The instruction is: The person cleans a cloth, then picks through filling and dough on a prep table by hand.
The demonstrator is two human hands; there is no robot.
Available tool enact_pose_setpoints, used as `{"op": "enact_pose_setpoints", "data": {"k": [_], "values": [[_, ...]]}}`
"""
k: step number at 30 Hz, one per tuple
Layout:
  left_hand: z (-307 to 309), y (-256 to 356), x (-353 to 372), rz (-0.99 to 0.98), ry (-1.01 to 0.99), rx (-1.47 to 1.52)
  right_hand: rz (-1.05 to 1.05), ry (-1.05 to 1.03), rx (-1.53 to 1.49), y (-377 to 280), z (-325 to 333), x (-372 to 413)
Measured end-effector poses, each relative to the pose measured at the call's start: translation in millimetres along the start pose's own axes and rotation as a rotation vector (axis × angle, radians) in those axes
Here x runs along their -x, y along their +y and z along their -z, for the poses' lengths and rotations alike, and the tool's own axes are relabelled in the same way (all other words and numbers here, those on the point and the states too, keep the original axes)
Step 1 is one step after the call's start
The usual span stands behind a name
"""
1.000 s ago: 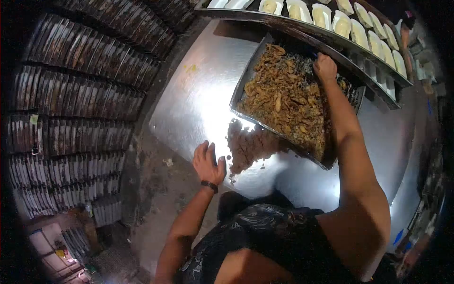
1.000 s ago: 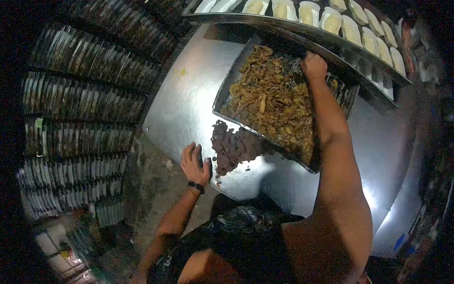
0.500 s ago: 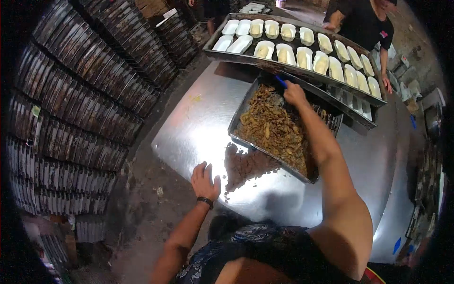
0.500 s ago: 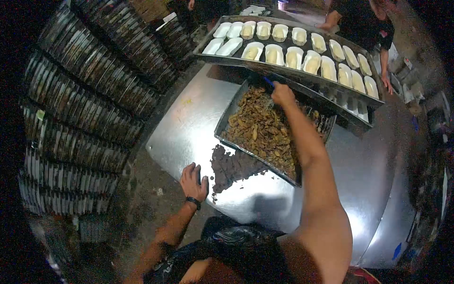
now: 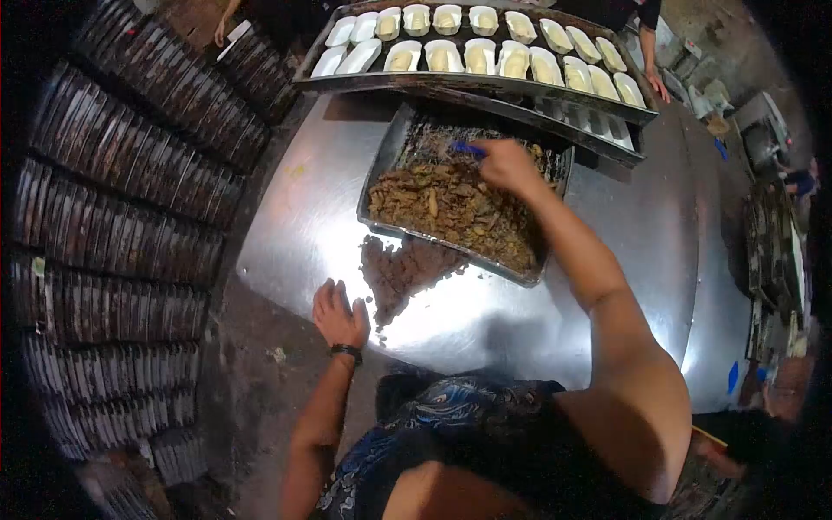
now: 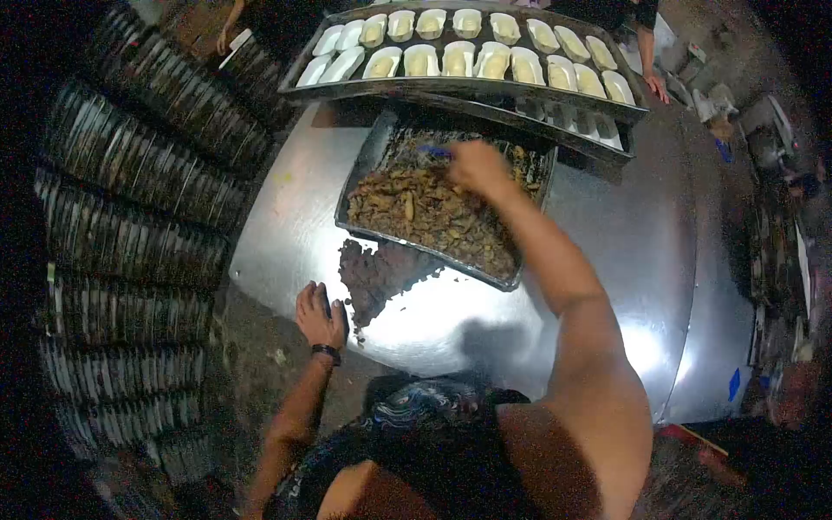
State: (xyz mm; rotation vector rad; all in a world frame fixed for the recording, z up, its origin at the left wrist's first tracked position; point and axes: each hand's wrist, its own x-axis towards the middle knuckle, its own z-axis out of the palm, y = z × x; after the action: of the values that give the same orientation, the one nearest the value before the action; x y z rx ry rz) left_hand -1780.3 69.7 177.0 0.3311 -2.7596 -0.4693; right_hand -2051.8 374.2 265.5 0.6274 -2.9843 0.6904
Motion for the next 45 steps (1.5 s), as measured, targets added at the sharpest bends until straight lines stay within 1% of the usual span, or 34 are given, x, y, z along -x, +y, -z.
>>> {"op": "enact_pose_setpoints", "data": {"k": [1, 2, 3, 4, 5, 6, 7, 8, 9, 10, 12, 14, 15, 18, 20, 21, 24, 25, 26, 27, 28, 29, 32, 35, 36, 38, 41, 44, 45], "values": [[1.3, 1.4, -1.2, 0.013, -0.001, -0.004, -0.127, 0.026, 0.152, 14.1, 18.4, 6.6], [1.0, 1.7, -1.7, 0.01, 0.001, -0.007, -0.17, 0.085, 0.124, 32.9, 28.7, 8.8], [0.5, 1.6, -1.8, 0.009, 0.001, -0.012, -0.202, 0.089, 0.203, 72.7, 24.9, 3.5], [0.8, 0.4, -0.8, 0.008, 0.003, -0.018, -0.23, 0.095, 0.281, 111.7, 10.6, 0.4], [-1.7, -2.4, 0.1, -0.001, 0.02, -0.016, -0.228, 0.057, 0.3, 135.3, -3.1, 5.6], [-2.9, -3.4, 1.2, -0.001, 0.025, -0.011, -0.221, 0.031, 0.322, 153.4, -13.5, 7.1], [-3.8, -4.2, 0.2, -0.005, 0.033, -0.005, -0.215, 0.01, 0.344, 158.2, -17.6, 4.7], [-4.2, -6.1, 0.8, -0.014, 0.031, -0.002, -0.161, -0.011, 0.344, 147.8, -20.1, 7.6], [-7.0, -8.1, 2.8, -0.01, 0.031, -0.058, -0.119, -0.04, 0.343, 125.2, -21.5, 20.9], [-4.7, -7.4, 4.6, -0.003, 0.033, -0.048, -0.084, -0.071, 0.344, 102.9, -22.6, 37.8], [-0.4, -2.5, 1.2, -0.017, 0.042, -0.012, -0.134, -0.183, 0.375, 59.8, -23.0, 66.6], [-1.4, -2.5, 1.6, -0.05, 0.056, -0.004, -0.049, -0.152, 0.348, 34.9, -10.2, 93.6], [-1.5, -2.9, 2.1, -0.057, 0.057, -0.001, -0.003, -0.129, 0.332, 29.7, -3.3, 100.6], [1.7, -1.5, 0.5, -0.08, 0.054, 0.001, 0.05, -0.119, 0.174, 28.0, 17.9, 101.9], [-0.6, -3.9, 3.9, -0.062, 0.044, -0.021, -0.078, 0.091, 0.126, 18.9, 44.7, 87.1], [-1.4, -7.3, 2.5, -0.111, 0.081, 0.012, -0.146, 0.181, 0.095, 13.6, 50.1, 83.2], [-0.7, -5.0, 4.7, -0.064, 0.077, -0.007, -0.044, 0.425, 0.083, 14.5, 27.3, 72.9], [-2.9, -3.4, 5.8, -0.069, 0.073, -0.005, 0.116, 0.434, 0.123, 36.5, -3.8, 68.2], [-3.9, -4.1, 7.4, -0.066, 0.072, -0.005, 0.055, 0.049, 0.344, 37.8, -17.3, 70.9], [-2.0, -7.8, 6.9, -0.06, 0.078, -0.015, -0.011, -0.162, 0.386, 16.0, -22.9, 79.1], [1.9, -5.2, 6.8, -0.024, 0.047, 0.0, 0.065, -0.032, 0.326, 37.1, -56.8, 82.1], [3.1, -5.2, 8.3, -0.016, 0.057, -0.001, 0.085, -0.178, 0.369, -7.8, -25.2, 97.6], [2.4, -8.6, 2.9, -0.014, 0.079, 0.032, 0.193, -0.363, 0.439, -35.3, 4.2, 120.3], [3.7, -5.5, 4.4, -0.02, 0.094, 0.061, 0.009, -0.042, 0.281, -26.8, 28.1, 98.8], [5.8, -6.1, 4.4, -0.034, 0.095, 0.058, -0.161, 0.082, 0.075, -51.7, 53.3, 96.8], [4.3, -6.8, 3.9, -0.037, 0.102, 0.056, -0.218, 0.37, -0.196, -55.3, 55.8, 100.8], [-0.5, -12.2, 4.5, -0.044, 0.118, 0.021, -0.208, 0.031, 0.141, -21.4, 17.2, 110.1], [3.3, -9.2, 5.5, -0.012, 0.108, 0.025, -0.218, 0.395, -0.072, -24.6, 29.6, 116.1], [5.8, -6.7, 5.7, -0.01, 0.118, 0.028, -0.196, 0.482, -0.257, -41.3, 38.3, 127.8]]}}
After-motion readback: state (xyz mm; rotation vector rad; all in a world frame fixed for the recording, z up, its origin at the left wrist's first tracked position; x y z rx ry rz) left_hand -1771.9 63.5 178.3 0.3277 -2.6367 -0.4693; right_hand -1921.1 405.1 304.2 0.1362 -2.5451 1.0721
